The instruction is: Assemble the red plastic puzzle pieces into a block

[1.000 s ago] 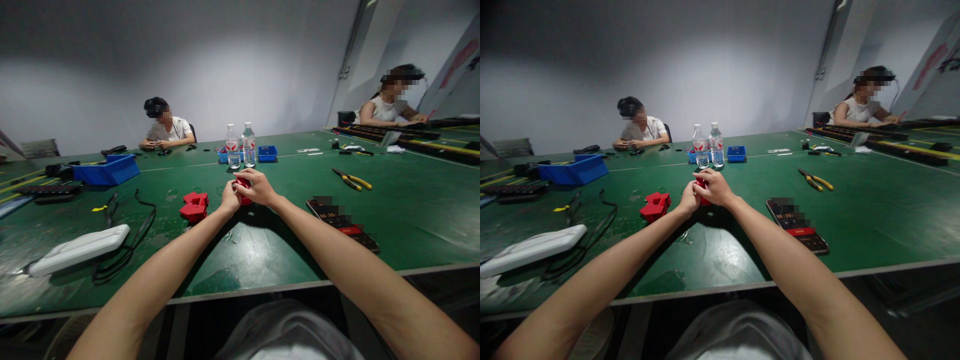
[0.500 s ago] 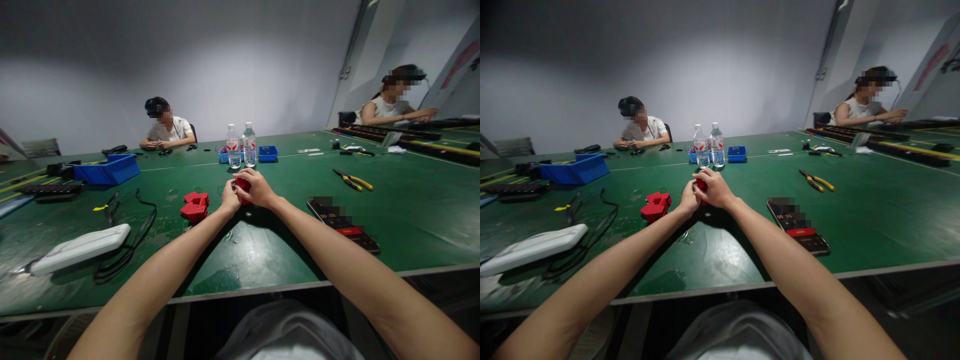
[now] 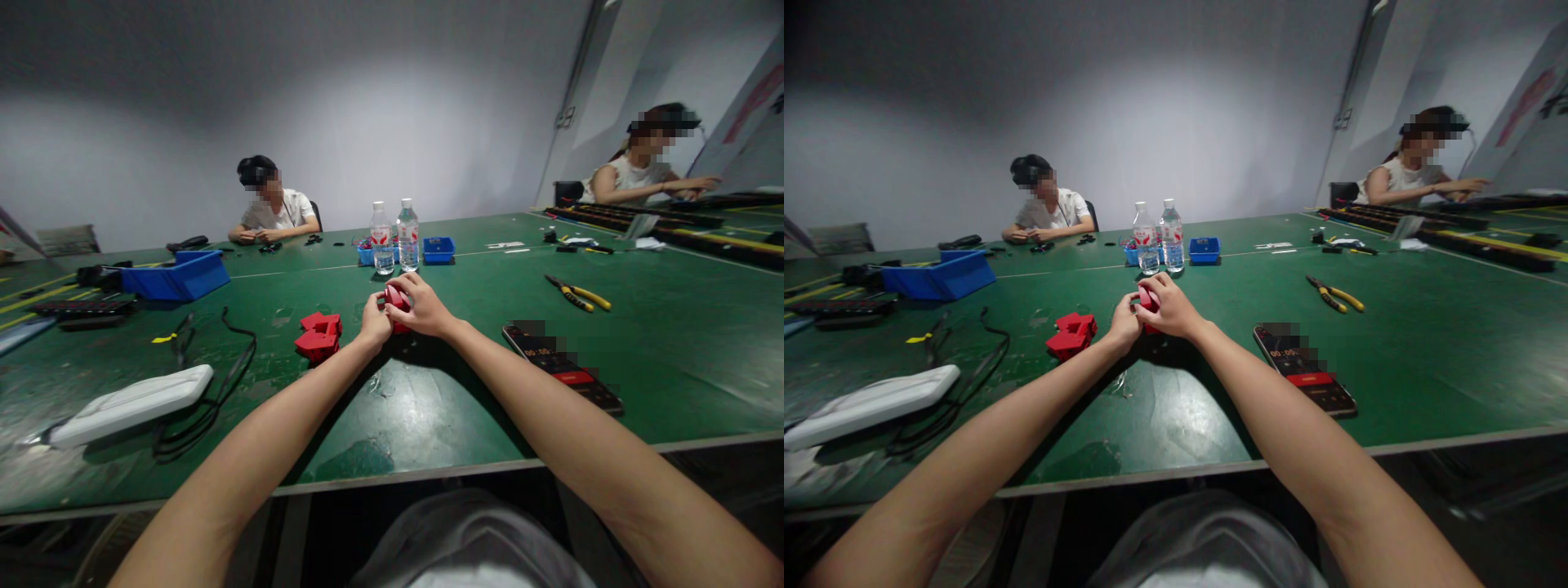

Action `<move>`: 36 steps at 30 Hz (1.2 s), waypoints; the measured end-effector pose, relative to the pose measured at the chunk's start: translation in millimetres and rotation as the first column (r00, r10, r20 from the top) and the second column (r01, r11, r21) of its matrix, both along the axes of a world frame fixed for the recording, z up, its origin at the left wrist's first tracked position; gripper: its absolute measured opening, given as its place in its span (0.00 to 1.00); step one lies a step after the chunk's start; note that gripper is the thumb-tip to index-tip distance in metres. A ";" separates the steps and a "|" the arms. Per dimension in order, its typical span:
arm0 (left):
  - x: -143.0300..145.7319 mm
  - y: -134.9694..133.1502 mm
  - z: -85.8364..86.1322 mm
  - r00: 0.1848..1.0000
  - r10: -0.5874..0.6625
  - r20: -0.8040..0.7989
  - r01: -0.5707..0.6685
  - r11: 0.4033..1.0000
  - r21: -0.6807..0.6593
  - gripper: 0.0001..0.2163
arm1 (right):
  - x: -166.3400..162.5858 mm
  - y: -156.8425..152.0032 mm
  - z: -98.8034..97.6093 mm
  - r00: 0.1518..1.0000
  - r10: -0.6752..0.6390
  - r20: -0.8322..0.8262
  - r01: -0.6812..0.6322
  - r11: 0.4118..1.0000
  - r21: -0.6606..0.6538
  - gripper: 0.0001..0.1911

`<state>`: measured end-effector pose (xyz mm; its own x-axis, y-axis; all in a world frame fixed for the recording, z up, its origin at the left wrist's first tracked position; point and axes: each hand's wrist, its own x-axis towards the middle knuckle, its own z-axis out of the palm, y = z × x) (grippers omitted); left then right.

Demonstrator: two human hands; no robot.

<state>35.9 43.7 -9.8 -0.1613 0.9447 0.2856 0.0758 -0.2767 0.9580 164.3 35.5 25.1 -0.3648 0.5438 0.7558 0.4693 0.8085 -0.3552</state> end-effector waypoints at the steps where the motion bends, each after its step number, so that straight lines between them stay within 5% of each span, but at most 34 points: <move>1: -0.4 0.8 -0.5 1.000 -0.007 0.016 0.007 1.000 -0.007 0.15 | 0.0 0.1 -0.8 1.000 -0.002 0.000 0.002 1.000 -0.001 0.20; 13: -1.7 2.7 9.4 0.925 -0.085 0.370 0.164 0.969 -0.187 0.14 | 2.9 8.0 -10.8 0.999 -0.011 0.052 0.013 0.999 -0.037 0.25; 22: -1.5 4.5 6.0 0.955 -0.119 0.271 0.158 0.979 -0.126 0.22 | 1.2 14.9 -17.8 0.997 0.024 -0.075 -0.038 0.978 -0.203 0.37; 30: -2.1 -5.7 15.9 0.926 -0.124 0.358 0.190 0.969 -0.156 0.20 | -2.7 12.5 -16.1 0.939 0.006 -0.343 -0.215 0.790 -0.575 0.36; 36: -0.4 -7.9 18.1 0.925 -0.135 0.356 0.200 0.968 -0.151 0.20 | -5.1 2.9 -7.5 0.894 0.080 -0.440 -0.376 0.670 -0.641 0.23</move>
